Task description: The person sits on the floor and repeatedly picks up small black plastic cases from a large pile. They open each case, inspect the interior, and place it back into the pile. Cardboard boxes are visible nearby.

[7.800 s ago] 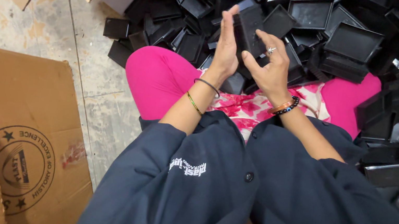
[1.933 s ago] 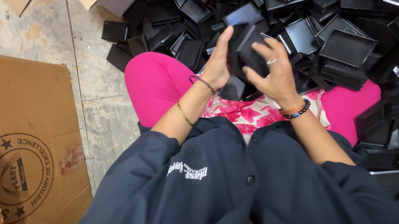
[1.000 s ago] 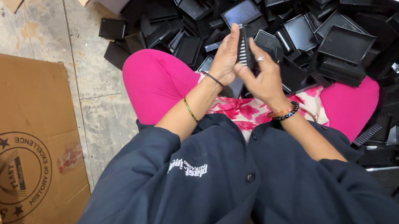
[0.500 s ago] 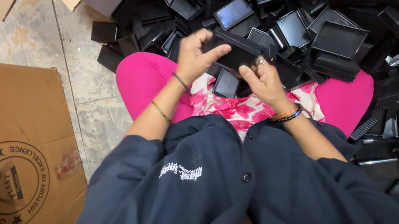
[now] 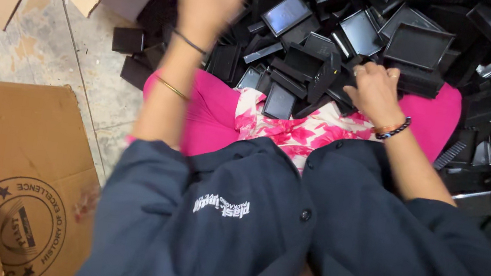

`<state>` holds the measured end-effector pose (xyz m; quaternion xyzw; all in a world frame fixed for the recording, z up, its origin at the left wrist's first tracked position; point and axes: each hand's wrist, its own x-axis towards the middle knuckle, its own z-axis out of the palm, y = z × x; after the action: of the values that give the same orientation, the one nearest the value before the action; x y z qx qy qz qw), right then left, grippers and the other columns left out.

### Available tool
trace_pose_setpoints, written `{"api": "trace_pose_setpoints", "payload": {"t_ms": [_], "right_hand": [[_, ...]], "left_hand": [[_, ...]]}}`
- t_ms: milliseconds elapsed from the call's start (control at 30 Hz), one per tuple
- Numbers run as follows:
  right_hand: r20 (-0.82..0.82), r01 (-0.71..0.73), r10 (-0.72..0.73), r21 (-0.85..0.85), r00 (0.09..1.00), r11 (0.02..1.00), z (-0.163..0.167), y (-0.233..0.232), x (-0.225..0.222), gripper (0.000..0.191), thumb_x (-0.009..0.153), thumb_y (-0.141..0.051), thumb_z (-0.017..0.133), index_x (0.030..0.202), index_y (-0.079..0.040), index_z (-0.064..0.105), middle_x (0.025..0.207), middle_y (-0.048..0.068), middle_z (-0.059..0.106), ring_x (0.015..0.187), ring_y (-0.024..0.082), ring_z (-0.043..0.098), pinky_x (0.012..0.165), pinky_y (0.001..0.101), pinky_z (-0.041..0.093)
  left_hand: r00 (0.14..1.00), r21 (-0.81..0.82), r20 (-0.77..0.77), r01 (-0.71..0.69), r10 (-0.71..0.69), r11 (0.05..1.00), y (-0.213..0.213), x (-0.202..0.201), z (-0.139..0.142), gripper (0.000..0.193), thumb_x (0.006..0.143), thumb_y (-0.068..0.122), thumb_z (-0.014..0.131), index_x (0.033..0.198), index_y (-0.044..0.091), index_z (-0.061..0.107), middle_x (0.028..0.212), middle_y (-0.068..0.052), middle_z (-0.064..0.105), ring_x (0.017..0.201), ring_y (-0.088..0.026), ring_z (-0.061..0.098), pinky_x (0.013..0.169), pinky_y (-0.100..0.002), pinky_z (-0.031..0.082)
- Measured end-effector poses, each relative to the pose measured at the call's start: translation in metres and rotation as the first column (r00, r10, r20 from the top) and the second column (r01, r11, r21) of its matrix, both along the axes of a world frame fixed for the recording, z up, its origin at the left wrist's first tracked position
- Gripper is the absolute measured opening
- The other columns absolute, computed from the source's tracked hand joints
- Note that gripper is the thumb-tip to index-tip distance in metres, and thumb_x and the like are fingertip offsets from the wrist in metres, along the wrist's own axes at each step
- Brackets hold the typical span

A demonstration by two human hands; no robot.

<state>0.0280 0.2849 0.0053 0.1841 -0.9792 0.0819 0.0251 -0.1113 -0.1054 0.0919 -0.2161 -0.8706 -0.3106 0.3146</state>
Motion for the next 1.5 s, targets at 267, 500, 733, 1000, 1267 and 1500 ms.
{"api": "trace_pose_setpoints", "payload": {"t_ms": [267,500,733,1000,1267,1500], "right_hand": [[-0.037,0.065,-0.069,-0.089,0.997,0.994,0.033,0.013,-0.002,0.027,0.081,-0.014,0.076,0.106,-0.007,0.07,0.104,0.014,0.063,0.105,0.033,0.059,0.089,0.0491,0.036],[-0.198,-0.016,0.035,0.099,0.98,0.995,0.036,-0.003,0.014,0.055,0.082,-0.022,0.076,0.133,-0.003,0.062,0.144,0.02,0.053,0.131,0.035,0.05,0.107,0.0545,0.035],[-0.219,0.006,0.055,0.265,0.974,0.964,0.025,-0.018,0.034,0.064,0.087,-0.03,0.083,0.144,-0.015,0.06,0.159,0.022,0.042,0.145,0.035,0.041,0.119,0.0557,0.031],[0.158,0.147,-0.04,-0.759,0.987,0.635,0.065,-0.042,-0.002,0.057,0.091,-0.015,0.082,0.14,-0.002,0.056,0.132,0.019,0.063,0.119,0.03,0.063,0.103,0.0393,0.052],[0.316,0.302,0.182,-0.948,0.931,0.099,0.034,-0.119,-0.038,0.06,0.095,-0.007,0.079,0.147,0.003,0.051,0.132,0.01,0.065,0.12,0.015,0.064,0.104,0.0294,0.054],[0.264,0.214,0.152,-0.935,0.953,0.284,0.032,-0.117,-0.028,0.064,0.096,-0.01,0.079,0.151,0.006,0.049,0.141,0.017,0.064,0.126,0.021,0.063,0.109,0.0328,0.051]], "left_hand": [[0.91,0.022,0.414,-0.029,0.017,0.999,0.077,0.04,-0.107,0.034,0.081,0.017,0.082,0.11,0.003,0.068,0.132,-0.02,0.06,0.116,-0.04,0.061,0.099,-0.046,0.05],[0.832,-0.3,0.534,0.022,0.149,0.954,0.114,-0.014,-0.107,0.053,0.073,0.028,0.088,0.114,0.003,0.065,0.121,-0.015,0.063,0.111,-0.036,0.063,0.093,-0.046,0.052],[0.759,-0.413,0.539,-0.14,0.366,0.9,0.141,-0.016,-0.108,0.085,0.062,0.049,0.091,0.127,0.007,0.057,0.124,-0.015,0.06,0.112,-0.037,0.06,0.091,-0.051,0.049],[0.537,0.858,0.51,-0.371,-0.672,0.355,0.107,0.019,-0.099,0.074,0.099,0.063,0.052,0.143,0.004,0.056,0.113,-0.01,0.068,0.1,-0.019,0.067,0.091,-0.036,0.056],[0.473,0.921,0.219,-0.388,-0.853,0.021,0.126,0.076,-0.102,0.054,0.11,0.051,0.041,0.141,0.007,0.054,0.12,-0.005,0.066,0.108,-0.014,0.065,0.096,-0.032,0.054],[0.481,0.861,0.32,-0.506,-0.816,0.04,0.133,0.07,-0.114,0.046,0.097,0.054,0.04,0.134,0.029,0.048,0.111,0.003,0.064,0.097,-0.008,0.065,0.088,-0.028,0.057]]}}
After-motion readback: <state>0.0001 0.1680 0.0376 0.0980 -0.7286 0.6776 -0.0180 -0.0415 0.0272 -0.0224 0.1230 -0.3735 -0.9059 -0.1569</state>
